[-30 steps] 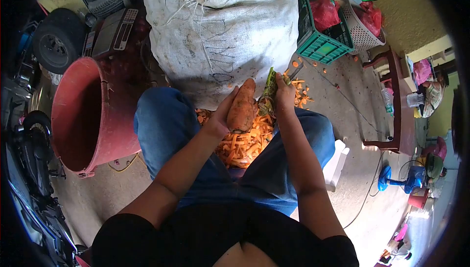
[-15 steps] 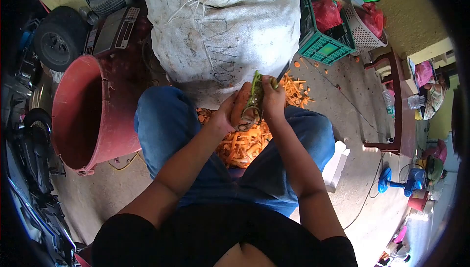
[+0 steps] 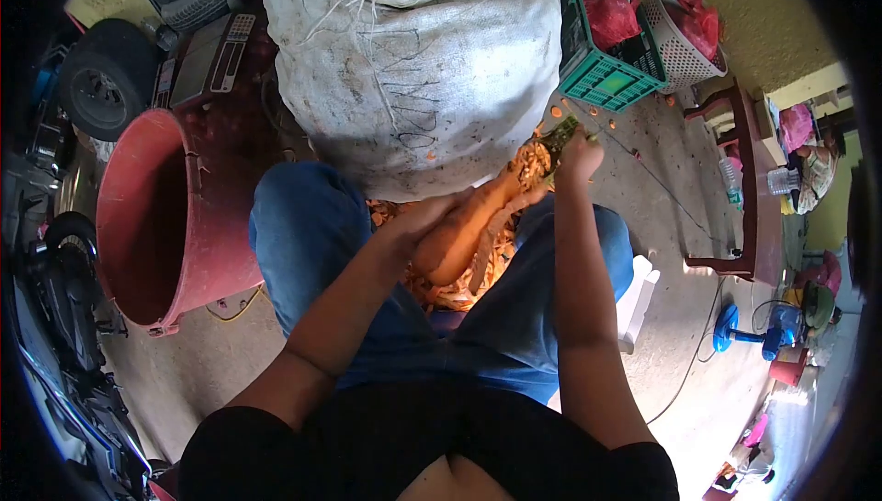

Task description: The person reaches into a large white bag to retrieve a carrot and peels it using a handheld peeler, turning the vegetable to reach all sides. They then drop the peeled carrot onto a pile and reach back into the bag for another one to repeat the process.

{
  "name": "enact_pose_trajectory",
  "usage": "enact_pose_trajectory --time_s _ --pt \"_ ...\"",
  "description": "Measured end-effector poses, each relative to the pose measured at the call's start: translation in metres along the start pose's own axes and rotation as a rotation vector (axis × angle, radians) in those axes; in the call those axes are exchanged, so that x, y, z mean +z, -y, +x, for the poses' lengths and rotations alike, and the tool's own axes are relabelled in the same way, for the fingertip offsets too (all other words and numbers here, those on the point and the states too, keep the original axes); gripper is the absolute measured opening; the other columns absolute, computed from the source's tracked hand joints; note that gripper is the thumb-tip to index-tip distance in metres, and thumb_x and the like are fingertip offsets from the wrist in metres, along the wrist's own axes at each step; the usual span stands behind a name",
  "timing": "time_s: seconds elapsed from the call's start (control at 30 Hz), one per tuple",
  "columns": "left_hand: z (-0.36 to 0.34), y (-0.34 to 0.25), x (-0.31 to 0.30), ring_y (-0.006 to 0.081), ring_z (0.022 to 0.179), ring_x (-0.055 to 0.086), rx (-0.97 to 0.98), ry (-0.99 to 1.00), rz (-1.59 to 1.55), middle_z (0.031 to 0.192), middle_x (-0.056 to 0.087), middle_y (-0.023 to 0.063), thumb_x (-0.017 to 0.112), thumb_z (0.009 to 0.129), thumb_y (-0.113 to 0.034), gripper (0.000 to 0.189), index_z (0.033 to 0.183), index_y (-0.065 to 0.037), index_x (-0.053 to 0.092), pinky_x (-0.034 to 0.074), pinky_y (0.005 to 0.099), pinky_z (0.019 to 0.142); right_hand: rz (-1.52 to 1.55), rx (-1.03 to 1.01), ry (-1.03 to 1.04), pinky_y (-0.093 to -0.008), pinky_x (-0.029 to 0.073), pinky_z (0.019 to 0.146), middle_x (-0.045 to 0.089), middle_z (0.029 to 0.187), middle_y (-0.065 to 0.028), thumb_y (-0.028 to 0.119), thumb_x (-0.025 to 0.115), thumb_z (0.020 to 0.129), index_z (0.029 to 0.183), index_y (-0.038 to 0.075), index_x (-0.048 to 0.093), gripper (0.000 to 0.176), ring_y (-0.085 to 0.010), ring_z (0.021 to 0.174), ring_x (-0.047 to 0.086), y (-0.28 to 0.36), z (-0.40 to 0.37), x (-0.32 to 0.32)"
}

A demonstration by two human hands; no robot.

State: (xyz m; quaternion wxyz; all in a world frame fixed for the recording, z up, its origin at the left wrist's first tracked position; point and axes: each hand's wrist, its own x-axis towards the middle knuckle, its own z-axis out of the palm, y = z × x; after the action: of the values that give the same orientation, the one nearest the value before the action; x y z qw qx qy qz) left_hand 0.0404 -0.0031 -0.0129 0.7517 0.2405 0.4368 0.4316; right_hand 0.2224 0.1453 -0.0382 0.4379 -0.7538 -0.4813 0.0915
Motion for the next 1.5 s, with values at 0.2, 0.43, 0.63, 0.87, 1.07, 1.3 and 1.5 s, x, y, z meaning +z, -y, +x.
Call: enact_pose_trajectory --time_s 0.2,0.43,0.63,0.87,1.07,1.3,1.5 --pt "0.02 0.005 -0.018 0.019 0.075 0.057 -0.143 0.124 -0.467 0.088 0.054 0.0109 0.039 0.084 -0.028 0.036 0.106 0.0 0.042 0.05 0.0312 0.063 0.847 0.219 0.339 -0.0249 0.035 0.047 0.045 0.052 -0.0043 0.021 0.051 0.08 0.071 -0.004 0.053 0.027 -0.0121 0.048 0.04 0.043 -0.05 -0.013" --pt "0.025 0.005 -0.02 0.0198 0.065 0.058 -0.126 0.162 -0.726 0.081 0.056 0.0106 0.037 0.084 -0.023 0.026 0.095 -0.001 0.047 0.051 0.0337 0.059 0.498 -0.268 0.584 -0.0261 0.039 0.052 0.054 0.062 -0.0094 0.018 0.05 0.08 0.079 -0.001 0.054 0.02 -0.0156 0.056 0.05 0.073 -0.11 -0.027" --pt "0.016 -0.004 -0.012 0.0124 0.065 0.055 -0.216 0.043 -0.147 0.079 0.056 0.0063 0.034 0.085 -0.024 0.029 0.091 -0.002 0.05 0.046 0.0265 0.06 0.335 -0.343 0.404 -0.0318 0.041 0.053 0.055 0.064 -0.0164 0.018 0.047 0.08 0.076 -0.002 0.054 0.022 -0.0209 0.056 0.052 0.047 -0.084 -0.013" --pt "0.002 -0.009 -0.009 0.0184 0.074 0.056 -0.258 0.144 -0.226 0.091 0.053 0.0134 0.035 0.086 -0.025 0.037 0.111 0.002 0.037 0.048 0.0322 0.06 0.459 0.115 0.137 -0.0286 0.035 0.044 0.051 0.052 -0.0076 0.019 0.05 0.079 0.07 -0.004 0.054 0.025 -0.0148 0.044 0.043 0.027 -0.005 -0.022" --pt "0.041 0.014 -0.026 0.019 0.073 0.057 0.017 0.176 -0.768 0.088 0.054 0.0122 0.028 0.087 -0.023 0.032 0.104 -0.002 0.044 0.049 0.0327 0.06 0.56 -0.042 0.609 -0.0212 0.035 0.051 0.047 0.061 0.0003 0.019 0.048 0.08 0.081 -0.003 0.053 0.023 -0.008 0.055 0.043 0.07 -0.093 -0.039" --pt "0.021 0.007 -0.022 0.0198 0.069 0.057 -0.185 0.308 -0.548 0.083 0.055 0.0124 0.028 0.086 -0.025 0.033 0.098 0.0 0.045 0.05 0.032 0.06 0.35 -0.304 0.377 -0.0308 0.038 0.051 0.053 0.061 -0.0132 0.022 0.048 0.08 0.077 -0.002 0.053 0.025 -0.0205 0.055 0.05 0.046 -0.09 -0.012" --pt "-0.011 -0.014 0.006 0.013 0.068 0.055 -0.1 0.077 -0.043 0.082 0.054 0.0064 0.04 0.083 -0.032 0.032 0.097 -0.005 0.048 0.047 0.0287 0.056 0.265 0.023 0.051 -0.0317 0.038 0.048 0.054 0.059 -0.0146 0.021 0.048 0.079 0.069 -0.004 0.052 0.027 -0.0212 0.052 0.05 0.017 0.002 -0.021"
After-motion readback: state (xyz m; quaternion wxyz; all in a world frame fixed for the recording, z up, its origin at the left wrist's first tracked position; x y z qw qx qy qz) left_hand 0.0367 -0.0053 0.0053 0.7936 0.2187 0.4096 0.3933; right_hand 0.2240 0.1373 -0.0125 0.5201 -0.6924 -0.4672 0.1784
